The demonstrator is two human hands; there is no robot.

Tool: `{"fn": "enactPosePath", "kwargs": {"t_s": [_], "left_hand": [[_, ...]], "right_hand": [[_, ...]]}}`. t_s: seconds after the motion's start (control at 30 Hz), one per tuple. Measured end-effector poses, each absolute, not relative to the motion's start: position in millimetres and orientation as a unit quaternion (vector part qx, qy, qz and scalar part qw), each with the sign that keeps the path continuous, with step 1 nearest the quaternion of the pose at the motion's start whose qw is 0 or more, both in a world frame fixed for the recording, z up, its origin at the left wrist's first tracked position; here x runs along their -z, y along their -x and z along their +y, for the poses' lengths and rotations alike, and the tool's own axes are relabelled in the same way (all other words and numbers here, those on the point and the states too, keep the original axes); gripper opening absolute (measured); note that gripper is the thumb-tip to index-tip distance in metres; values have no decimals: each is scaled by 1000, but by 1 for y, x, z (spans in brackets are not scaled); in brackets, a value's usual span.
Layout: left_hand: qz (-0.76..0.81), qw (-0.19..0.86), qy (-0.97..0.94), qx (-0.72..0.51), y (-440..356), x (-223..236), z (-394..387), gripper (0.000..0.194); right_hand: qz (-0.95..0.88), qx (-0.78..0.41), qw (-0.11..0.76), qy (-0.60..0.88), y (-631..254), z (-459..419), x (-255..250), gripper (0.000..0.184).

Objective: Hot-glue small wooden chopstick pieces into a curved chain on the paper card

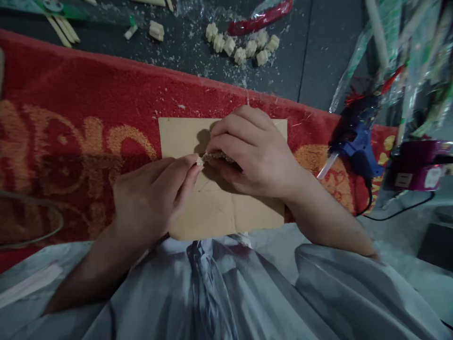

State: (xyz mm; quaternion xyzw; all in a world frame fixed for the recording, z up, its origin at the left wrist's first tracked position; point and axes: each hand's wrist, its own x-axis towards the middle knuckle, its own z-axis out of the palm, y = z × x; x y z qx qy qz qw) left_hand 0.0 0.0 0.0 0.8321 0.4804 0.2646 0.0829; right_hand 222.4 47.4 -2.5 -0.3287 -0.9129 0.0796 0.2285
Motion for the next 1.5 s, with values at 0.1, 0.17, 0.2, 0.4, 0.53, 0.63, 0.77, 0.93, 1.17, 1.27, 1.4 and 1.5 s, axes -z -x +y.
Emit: {"fn": "enactPosePath", "kwargs": {"t_s": [0.1, 0.17, 0.2, 0.4, 0.53, 0.63, 0.77, 0.93, 1.17, 1.27, 1.4, 1.5], "left_hand": [[475, 82, -834, -269, 0, 0, 0, 8], [475, 80, -834, -270, 0, -1, 0, 8], [476, 80, -834, -269, 0, -1, 1, 8], [469, 76, -834, -280, 0, 1, 1, 5], [472, 87, -832, -278, -1, 0, 0, 7], [476, 99, -828, -279, -1, -1, 0, 7], [478, 99, -828, -278, -1, -1, 1, 8], [510, 93, -814, -263, 2, 2, -2, 12], [484, 84, -826, -276, 0, -1, 2, 2], [496, 96, -821, -267, -1, -3, 2, 5], [513, 118, -811, -256, -1, -4, 1, 12], [510, 125, -813, -252, -2, -5, 2, 17]], "right_hand": [[-911, -99, 212, 340, -223, 47, 4, 28], [-910, -105, 210, 340, -224, 47, 5, 30], [-910, -107, 211, 339, -224, 47, 5, 30], [-913, -115, 214, 328, -224, 47, 9, 25], [-909, -140, 202, 336, -226, 47, 9, 23], [-907, -153, 192, 343, -226, 47, 8, 24], [-904, -155, 199, 345, -227, 47, 7, 23], [-902, -164, 203, 343, -227, 47, 7, 20], [-902, -153, 224, 337, -228, 48, 7, 21], [-900, -163, 229, 334, -229, 48, 8, 21], [-901, -169, 227, 328, -230, 47, 11, 19], [-902, -174, 220, 327, -231, 47, 11, 19]]}}
